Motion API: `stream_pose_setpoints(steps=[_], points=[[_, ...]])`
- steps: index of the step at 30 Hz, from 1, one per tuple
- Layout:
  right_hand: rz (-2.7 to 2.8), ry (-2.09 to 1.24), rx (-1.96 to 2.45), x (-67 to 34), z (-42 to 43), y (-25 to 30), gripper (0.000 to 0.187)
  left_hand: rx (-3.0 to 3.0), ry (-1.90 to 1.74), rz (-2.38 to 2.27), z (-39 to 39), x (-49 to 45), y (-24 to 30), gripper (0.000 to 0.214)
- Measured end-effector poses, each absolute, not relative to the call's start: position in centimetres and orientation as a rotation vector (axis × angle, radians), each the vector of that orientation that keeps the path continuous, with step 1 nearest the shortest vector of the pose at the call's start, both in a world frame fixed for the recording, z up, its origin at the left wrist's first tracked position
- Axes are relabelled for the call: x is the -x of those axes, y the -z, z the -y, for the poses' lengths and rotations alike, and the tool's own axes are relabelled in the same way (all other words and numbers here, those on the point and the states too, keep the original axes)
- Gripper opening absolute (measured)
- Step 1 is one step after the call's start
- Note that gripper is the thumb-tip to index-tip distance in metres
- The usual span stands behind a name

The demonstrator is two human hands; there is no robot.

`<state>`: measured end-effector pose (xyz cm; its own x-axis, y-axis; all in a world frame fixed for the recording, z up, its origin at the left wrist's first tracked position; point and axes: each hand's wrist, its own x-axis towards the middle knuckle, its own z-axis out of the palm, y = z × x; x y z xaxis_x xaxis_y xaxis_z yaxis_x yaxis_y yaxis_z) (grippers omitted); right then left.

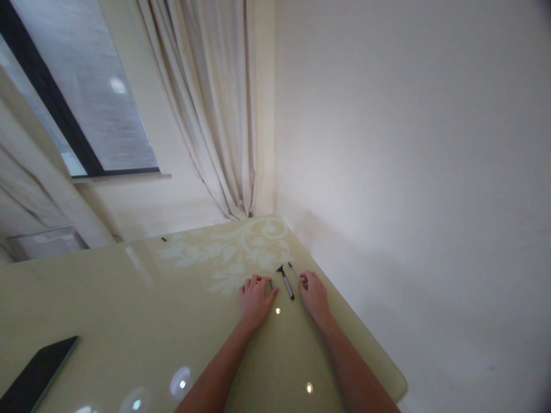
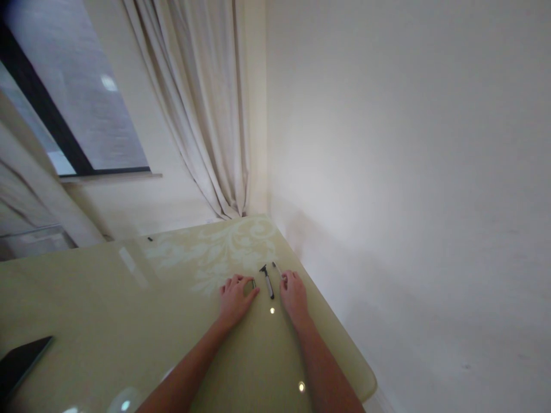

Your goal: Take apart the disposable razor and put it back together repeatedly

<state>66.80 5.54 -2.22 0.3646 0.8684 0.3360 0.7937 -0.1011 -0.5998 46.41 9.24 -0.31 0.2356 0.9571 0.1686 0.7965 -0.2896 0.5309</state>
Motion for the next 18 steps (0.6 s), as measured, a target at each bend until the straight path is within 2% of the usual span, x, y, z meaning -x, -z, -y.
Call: stream_pose_setpoints(steps=[7, 11, 18], points=[[1.533, 0.028, 1.906, -66.0, -5.1, 1.2, 0.014, -2.209, -0.652, -1.592, -9.5, -46.2, 0.4, 0.036], [1.708, 0.127, 1.926, -64.9, -4.5, 0.2, 0.020, -2.216, -0.673, -1.523, -9.8, -45.3, 0.3, 0.032], [1.833, 0.133, 1.954, -64.7, -4.3, -0.1, 0.012, -2.186, -0.718, -1.637, -9.8, -34.2, -0.2, 0.026]])
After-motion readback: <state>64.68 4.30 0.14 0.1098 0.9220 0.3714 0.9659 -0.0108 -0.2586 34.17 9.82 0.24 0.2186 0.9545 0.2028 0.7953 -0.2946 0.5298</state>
